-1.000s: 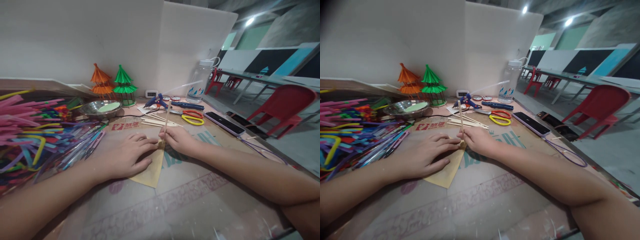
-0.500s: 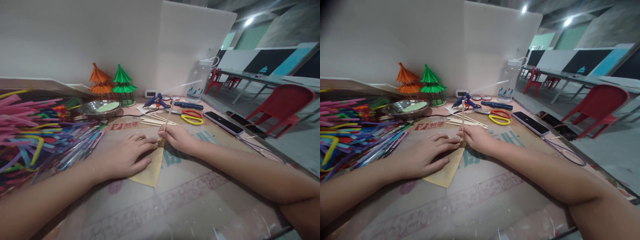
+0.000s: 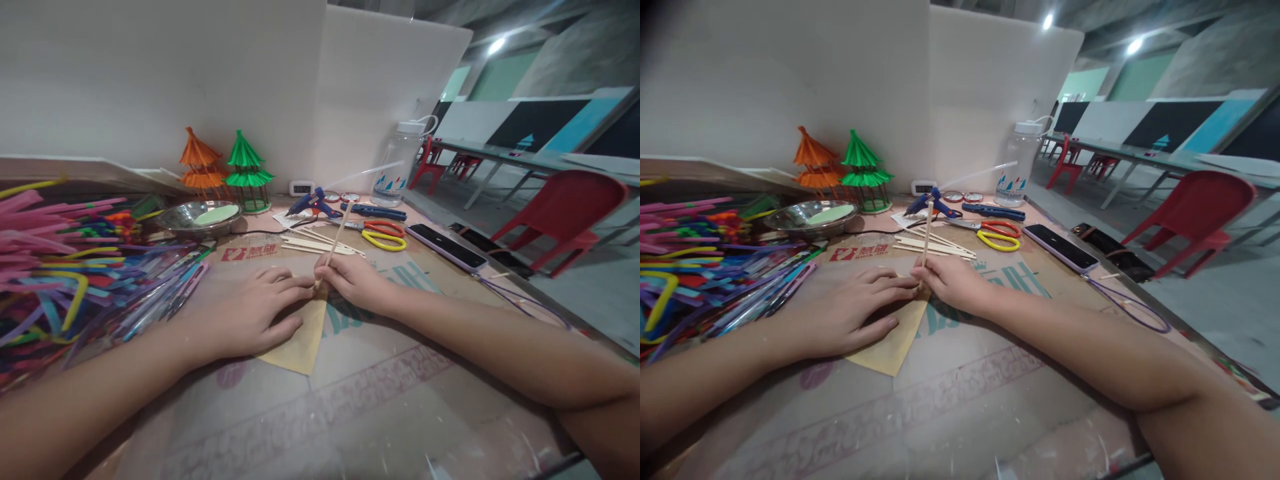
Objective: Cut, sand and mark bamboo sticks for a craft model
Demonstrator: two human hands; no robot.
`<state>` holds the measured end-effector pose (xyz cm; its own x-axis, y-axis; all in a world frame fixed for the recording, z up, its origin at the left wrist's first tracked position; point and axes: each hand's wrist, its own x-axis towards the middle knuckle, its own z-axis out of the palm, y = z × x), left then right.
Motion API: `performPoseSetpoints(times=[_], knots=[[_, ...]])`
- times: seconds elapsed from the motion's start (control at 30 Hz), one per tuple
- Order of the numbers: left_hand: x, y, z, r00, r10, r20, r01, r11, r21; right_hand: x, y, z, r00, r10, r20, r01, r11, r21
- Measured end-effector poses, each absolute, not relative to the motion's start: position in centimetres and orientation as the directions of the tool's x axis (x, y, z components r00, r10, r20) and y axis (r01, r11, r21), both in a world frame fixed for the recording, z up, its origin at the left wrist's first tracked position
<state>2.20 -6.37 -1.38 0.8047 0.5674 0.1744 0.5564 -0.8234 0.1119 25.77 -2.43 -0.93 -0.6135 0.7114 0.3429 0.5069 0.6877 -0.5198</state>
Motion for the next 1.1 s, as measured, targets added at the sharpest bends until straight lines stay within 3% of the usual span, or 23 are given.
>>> performPoseSetpoints(times=[0.43,0.57,0.67,0.77,0.9,1.1], knots=[[2.2,-6.4,-1.3,0.799,0.58,0.162,0.572,-0.815,0.093,25.7,-2.3,-1.1,-0.595,0.716,0.365,0.55,0.694,-0.465],[2.3,-6.5,-1.2,0.795,0.587,0.154,0.578,-0.81,0.103,25.6,-2.2,-1.1,-0.601,0.722,0.343,0.484,0.67,-0.563],[2.3,-6.5,-1.0,0.786,0.597,0.159,0.585,-0.802,0.117,25.6,-1.6,-1.3,-0.483,0.822,0.3,0.356,0.498,-0.79],[2.3,-6.5,-1.0,0.786,0.601,0.143,0.588,-0.799,0.126,25.9,-0.6,-1.8,-0.394,0.907,0.15,0.041,0.181,-0.983],[2.3,-6.4,-1.2,0.784,0.604,0.145,0.59,-0.797,0.129,26.2,0.2,-1.9,-0.433,0.901,0.032,-0.195,-0.059,-0.979],[2.4,-6.5,-1.2,0.78,0.611,0.137,0.599,-0.792,0.121,26.2,0.1,-1.4,-0.446,0.893,-0.066,-0.229,-0.185,-0.956]])
